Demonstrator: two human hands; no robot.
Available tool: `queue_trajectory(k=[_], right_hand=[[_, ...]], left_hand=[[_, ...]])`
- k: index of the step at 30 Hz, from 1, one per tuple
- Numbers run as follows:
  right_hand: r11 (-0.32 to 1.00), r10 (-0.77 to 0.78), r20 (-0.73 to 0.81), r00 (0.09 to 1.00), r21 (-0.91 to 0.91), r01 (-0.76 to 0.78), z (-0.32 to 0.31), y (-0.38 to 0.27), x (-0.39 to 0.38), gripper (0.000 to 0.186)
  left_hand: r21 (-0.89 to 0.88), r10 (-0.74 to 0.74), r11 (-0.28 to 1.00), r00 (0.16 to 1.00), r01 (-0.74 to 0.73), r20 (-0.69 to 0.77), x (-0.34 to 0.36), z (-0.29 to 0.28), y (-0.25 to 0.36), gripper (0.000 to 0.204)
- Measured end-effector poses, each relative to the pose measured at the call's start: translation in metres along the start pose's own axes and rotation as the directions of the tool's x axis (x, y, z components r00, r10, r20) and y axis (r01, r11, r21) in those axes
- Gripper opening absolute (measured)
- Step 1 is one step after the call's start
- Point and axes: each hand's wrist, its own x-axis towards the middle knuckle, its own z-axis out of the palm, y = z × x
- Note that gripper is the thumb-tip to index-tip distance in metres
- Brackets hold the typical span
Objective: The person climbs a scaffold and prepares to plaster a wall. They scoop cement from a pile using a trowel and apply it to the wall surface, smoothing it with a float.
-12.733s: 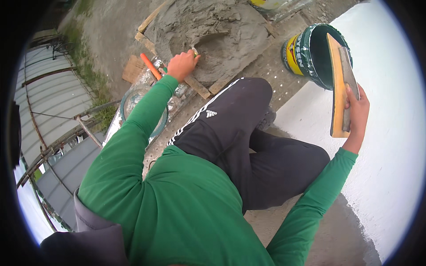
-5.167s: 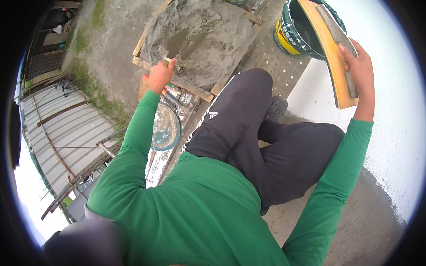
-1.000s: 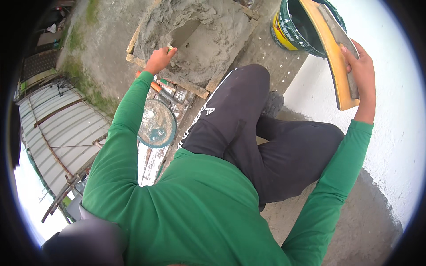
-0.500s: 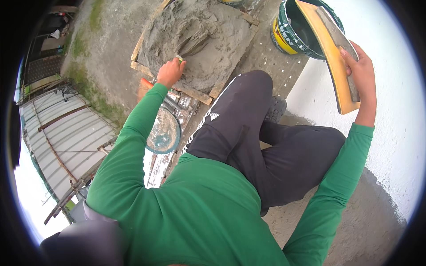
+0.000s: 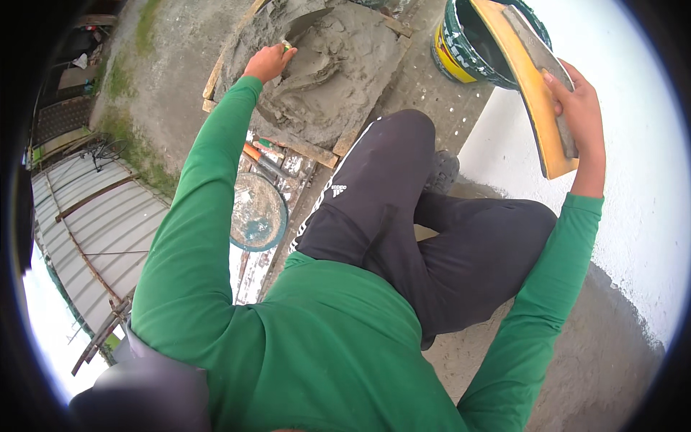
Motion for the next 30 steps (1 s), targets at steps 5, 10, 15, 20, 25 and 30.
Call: queue_trajectory(k=[5,10,15,20,25,30], right_hand=[[1.000,0.012,-0.009,1.000,-0.014,-0.012,-0.002,0.003,-0.004,0.058],[1.000,0.003,-0.026,1.000,0.007,-0.003,-0.003,0.011,-0.001,0.058],[0.999,0.025,-0.030,0.999,-0.027,-0.026,0.000,0.000,-0.001,0.058],[1.000,-0.020,-0.001,1.000,0.009,0.020,0.008,-0.007,0.008,0.059],[1.000,-0.020,0.022,1.000,0.017,0.020,0.012,-0.013,0.008,0.059],[0.999,-0.027,-0.015,1.000,-0.023,0.027,0.002,-0.010,0.006,0.059]], left_hand=[[0.116,0.120,0.985,0.990,-0.127,0.068,-0.038,-0.017,-0.020,0.059],[0.148,0.179,0.967,0.966,-0.208,0.187,-0.073,-0.038,-0.008,0.056],[-0.502,-0.116,0.835,0.964,0.225,0.239,-0.115,-0.037,0.031,0.055],[-0.766,-0.154,0.187,0.788,0.615,0.596,-0.138,-0.002,0.099,0.051],[-0.643,-0.352,0.442,0.781,0.625,0.517,-0.130,0.006,0.037,0.055],[-0.348,-0.476,0.808,0.875,0.475,0.089,-0.132,0.005,0.057,0.064]])
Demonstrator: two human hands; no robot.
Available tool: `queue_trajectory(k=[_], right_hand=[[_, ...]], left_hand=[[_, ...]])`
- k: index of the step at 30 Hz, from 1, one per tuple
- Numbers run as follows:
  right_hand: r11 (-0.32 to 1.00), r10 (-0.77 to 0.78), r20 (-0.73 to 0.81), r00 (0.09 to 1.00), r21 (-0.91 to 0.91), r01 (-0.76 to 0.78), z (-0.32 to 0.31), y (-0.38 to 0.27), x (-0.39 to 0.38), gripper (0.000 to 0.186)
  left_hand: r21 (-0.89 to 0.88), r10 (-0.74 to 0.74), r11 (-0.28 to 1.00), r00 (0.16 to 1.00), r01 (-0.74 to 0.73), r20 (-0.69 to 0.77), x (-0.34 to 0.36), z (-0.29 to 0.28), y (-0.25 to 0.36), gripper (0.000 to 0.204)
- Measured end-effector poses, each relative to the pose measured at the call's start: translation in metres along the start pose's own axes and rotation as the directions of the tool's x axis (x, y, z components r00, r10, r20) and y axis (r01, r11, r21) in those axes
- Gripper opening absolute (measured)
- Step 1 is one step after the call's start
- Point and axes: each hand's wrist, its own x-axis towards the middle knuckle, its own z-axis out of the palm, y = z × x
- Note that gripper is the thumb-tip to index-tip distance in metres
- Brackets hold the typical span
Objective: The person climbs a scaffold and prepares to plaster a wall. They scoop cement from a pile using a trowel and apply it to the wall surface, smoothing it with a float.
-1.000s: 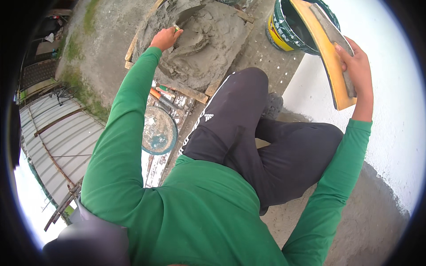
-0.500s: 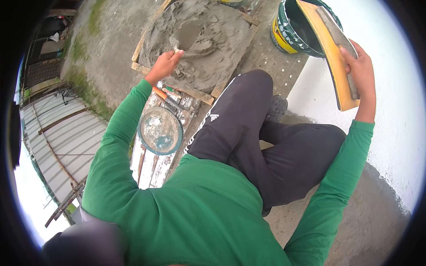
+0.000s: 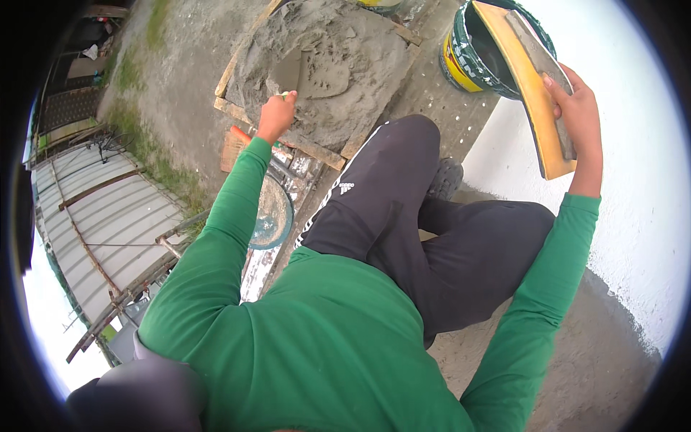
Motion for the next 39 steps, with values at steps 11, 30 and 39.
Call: queue_trajectory(k=[11,30,39], right_hand=[[1.000,0.008,0.013,1.000,0.021,-0.009,0.004,0.006,0.002,0.060],[1.000,-0.018,0.008,1.000,0.025,0.018,-0.002,0.005,-0.002,0.063],[0.999,-0.025,-0.001,1.000,0.025,0.025,-0.003,0.014,0.001,0.062]], left_hand=[[0.074,-0.028,0.997,0.989,0.017,0.145,-0.016,0.007,0.009,0.066],[-0.139,-0.157,0.978,0.987,0.153,-0.023,-0.064,0.095,0.074,0.044],[-0.666,0.170,0.713,0.869,0.217,0.465,-0.046,-0.011,0.021,0.045]])
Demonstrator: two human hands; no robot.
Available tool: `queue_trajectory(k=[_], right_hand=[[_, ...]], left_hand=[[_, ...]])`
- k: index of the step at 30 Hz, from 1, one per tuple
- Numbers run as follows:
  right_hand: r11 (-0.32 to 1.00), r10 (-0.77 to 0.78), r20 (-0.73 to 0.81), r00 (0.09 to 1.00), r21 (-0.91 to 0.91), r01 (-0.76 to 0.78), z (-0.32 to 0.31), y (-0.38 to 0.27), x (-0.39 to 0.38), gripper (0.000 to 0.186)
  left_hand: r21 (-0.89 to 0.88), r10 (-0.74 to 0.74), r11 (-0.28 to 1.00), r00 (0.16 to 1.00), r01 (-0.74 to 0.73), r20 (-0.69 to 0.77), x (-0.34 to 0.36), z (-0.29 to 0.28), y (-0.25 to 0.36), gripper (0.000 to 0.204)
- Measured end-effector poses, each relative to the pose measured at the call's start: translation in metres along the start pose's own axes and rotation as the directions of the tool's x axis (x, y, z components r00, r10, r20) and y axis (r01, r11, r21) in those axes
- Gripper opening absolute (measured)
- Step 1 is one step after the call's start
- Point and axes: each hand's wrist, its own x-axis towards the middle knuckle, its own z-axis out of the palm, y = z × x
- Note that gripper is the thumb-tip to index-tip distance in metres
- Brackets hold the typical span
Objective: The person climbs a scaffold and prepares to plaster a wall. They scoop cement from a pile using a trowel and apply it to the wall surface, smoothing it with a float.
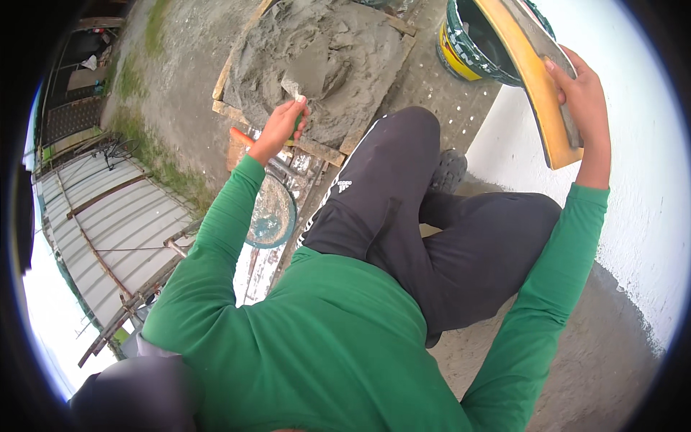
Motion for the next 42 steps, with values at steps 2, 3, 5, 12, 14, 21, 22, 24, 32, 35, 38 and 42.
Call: queue_trajectory(k=[2,3,5,12,14,21,22,24,32,35,38,42], right_hand=[[1.000,-0.010,0.002,1.000,0.011,0.010,0.001,-0.005,0.003,0.062],[1.000,-0.013,0.003,1.000,0.022,0.013,0.005,-0.007,0.004,0.062],[0.999,-0.028,0.011,1.000,0.037,0.028,0.008,-0.009,0.008,0.062],[1.000,0.008,-0.001,1.000,0.014,-0.008,0.002,-0.001,0.005,0.063],[1.000,0.010,-0.007,1.000,0.013,-0.010,0.000,-0.003,0.005,0.063],[1.000,0.002,0.021,1.000,-0.020,-0.002,0.007,-0.005,0.006,0.063],[0.999,0.002,0.019,1.000,-0.038,-0.001,0.008,-0.005,0.006,0.063],[1.000,-0.004,0.039,0.999,-0.002,0.004,0.009,-0.008,0.005,0.063],[1.000,0.025,0.015,1.000,-0.013,-0.024,0.005,0.000,0.000,0.063],[1.000,0.001,0.021,1.000,-0.014,-0.001,0.007,-0.006,0.006,0.063],[1.000,-0.008,0.032,0.999,-0.024,0.009,0.008,-0.006,0.008,0.063],[1.000,-0.015,0.033,0.999,-0.015,0.015,0.011,-0.016,0.006,0.062]], left_hand=[[-0.098,-0.134,0.986,0.991,0.135,0.019,0.020,0.015,0.012,0.046],[-0.150,-0.199,0.968,0.979,0.202,0.030,0.031,0.017,0.016,0.046],[-0.065,-0.182,0.982,0.982,0.178,-0.052,0.051,0.000,-0.010,0.048],[0.658,0.157,0.733,0.899,0.171,-0.408,0.053,-0.047,-0.027,0.067],[0.639,0.185,0.756,0.892,0.139,-0.413,0.042,-0.017,-0.022,0.067],[0.685,0.138,0.727,0.967,0.046,-0.212,0.052,0.035,-0.028,0.067],[0.704,0.139,0.708,0.967,0.055,-0.215,0.054,0.016,-0.031,0.067],[0.707,0.103,0.697,0.960,0.117,-0.261,0.049,-0.016,-0.027,0.065],[0.821,0.386,0.520,0.793,0.235,-0.472,0.029,-0.079,-0.003,0.057],[0.763,0.359,0.560,0.735,0.323,-0.575,0.054,-0.065,-0.023,0.055],[0.653,0.257,0.700,0.750,0.290,-0.609,0.067,0.005,-0.032,0.051],[0.716,0.242,0.658,0.836,0.232,-0.493,0.030,0.046,-0.054,0.050]])
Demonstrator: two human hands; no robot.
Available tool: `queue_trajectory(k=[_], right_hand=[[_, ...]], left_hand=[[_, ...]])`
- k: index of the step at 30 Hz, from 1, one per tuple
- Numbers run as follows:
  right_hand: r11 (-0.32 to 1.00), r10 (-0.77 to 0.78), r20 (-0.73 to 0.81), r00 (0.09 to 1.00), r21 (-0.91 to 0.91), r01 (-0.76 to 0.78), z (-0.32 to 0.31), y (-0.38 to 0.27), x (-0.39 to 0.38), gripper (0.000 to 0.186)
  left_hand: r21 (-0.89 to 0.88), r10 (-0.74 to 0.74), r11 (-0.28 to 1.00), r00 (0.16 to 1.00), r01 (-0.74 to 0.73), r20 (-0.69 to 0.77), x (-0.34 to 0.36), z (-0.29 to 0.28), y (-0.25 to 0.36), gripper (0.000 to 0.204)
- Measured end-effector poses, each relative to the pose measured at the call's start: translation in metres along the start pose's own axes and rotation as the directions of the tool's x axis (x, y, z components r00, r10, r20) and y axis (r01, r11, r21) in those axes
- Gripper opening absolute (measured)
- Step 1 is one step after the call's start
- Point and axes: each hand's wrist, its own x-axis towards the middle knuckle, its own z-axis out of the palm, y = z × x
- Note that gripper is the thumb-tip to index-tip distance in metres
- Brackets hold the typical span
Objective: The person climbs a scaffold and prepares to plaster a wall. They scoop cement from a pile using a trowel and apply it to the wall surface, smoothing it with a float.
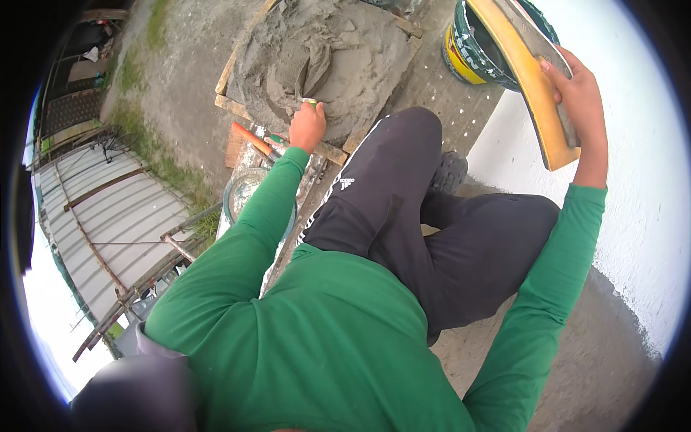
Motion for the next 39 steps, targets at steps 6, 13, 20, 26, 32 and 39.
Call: queue_trajectory(k=[6,13,20,26,32,39], right_hand=[[1.000,0.009,0.001,1.000,0.016,-0.009,-0.004,0.005,-0.002,0.062],[0.999,0.016,-0.004,1.000,-0.042,-0.016,-0.004,0.010,0.004,0.062],[1.000,0.006,0.022,1.000,-0.024,-0.006,-0.003,0.003,0.000,0.061],[1.000,0.008,0.014,1.000,-0.013,-0.008,-0.005,0.009,0.001,0.061],[1.000,0.030,-0.005,1.000,-0.004,-0.030,-0.005,0.007,-0.004,0.059],[1.000,0.003,-0.005,1.000,-0.013,-0.003,-0.005,0.015,-0.001,0.060]], left_hand=[[0.046,0.025,0.999,1.000,-0.025,0.003,-0.028,-0.056,-0.023,0.052],[-0.303,-0.327,0.899,0.945,0.316,0.017,0.013,0.019,0.000,0.052],[-0.429,-0.218,0.875,0.974,0.224,0.063,-0.021,0.043,0.051,0.043],[-0.329,0.170,0.936,0.980,-0.128,0.102,-0.041,-0.004,0.014,0.045],[-0.609,0.242,0.764,0.781,0.213,0.576,-0.008,-0.066,-0.045,0.051],[-0.009,0.369,0.919,0.852,-0.395,0.372,0.086,-0.073,-0.057,0.066]])
